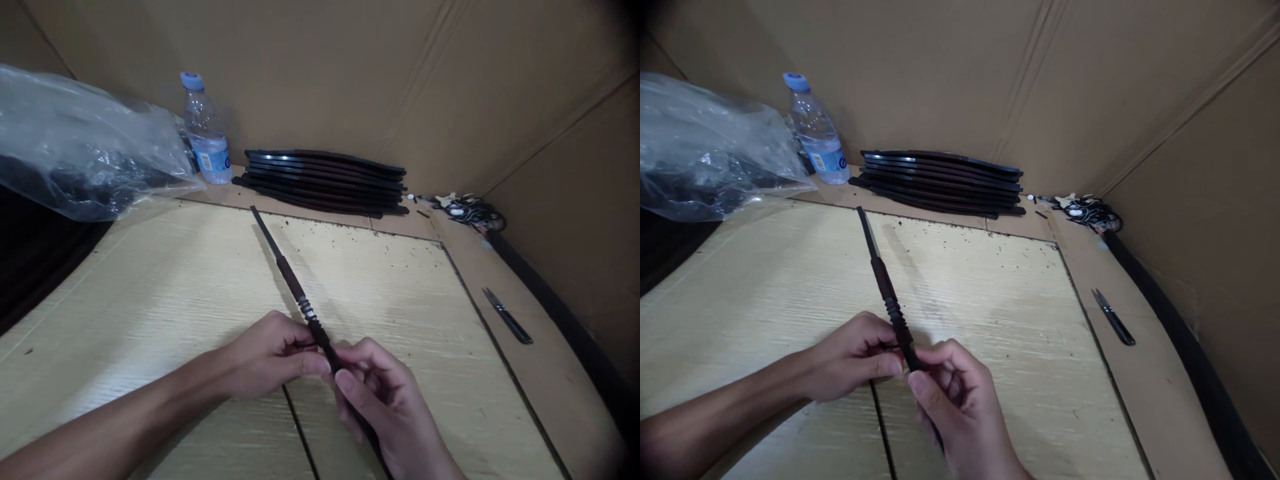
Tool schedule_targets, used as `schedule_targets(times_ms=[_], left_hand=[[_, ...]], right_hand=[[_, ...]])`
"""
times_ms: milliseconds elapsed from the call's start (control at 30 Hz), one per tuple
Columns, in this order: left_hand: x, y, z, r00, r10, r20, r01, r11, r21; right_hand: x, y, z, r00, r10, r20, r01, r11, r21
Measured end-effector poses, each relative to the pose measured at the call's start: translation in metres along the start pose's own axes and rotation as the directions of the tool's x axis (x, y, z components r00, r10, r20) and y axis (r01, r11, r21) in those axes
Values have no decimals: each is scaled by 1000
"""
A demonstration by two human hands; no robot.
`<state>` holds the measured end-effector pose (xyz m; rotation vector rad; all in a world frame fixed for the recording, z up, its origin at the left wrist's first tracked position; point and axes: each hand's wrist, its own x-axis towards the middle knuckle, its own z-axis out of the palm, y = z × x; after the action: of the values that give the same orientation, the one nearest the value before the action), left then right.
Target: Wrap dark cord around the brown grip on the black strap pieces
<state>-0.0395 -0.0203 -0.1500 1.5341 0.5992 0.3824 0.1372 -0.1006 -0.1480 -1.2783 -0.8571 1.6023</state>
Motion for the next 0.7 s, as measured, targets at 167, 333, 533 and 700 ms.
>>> schedule_targets(times_ms=[167, 333, 533, 700], left_hand=[[2, 1, 0, 995, 103, 15, -103, 995, -7], [2, 2, 0, 995, 98, 11, -98, 995, 3], [-1, -3, -1, 998, 55, -20, -53, 996, 71], [-3, -4, -1, 1000, -4, -26, 7, 993, 120]], right_hand=[[1, -2, 2, 997, -82, -17, 81, 997, -15], [0, 1, 1, 997, -81, -18, 81, 997, -10], [1, 0, 0, 995, -96, -20, 96, 995, -25], [2, 0, 0, 996, -92, -16, 91, 996, -7]])
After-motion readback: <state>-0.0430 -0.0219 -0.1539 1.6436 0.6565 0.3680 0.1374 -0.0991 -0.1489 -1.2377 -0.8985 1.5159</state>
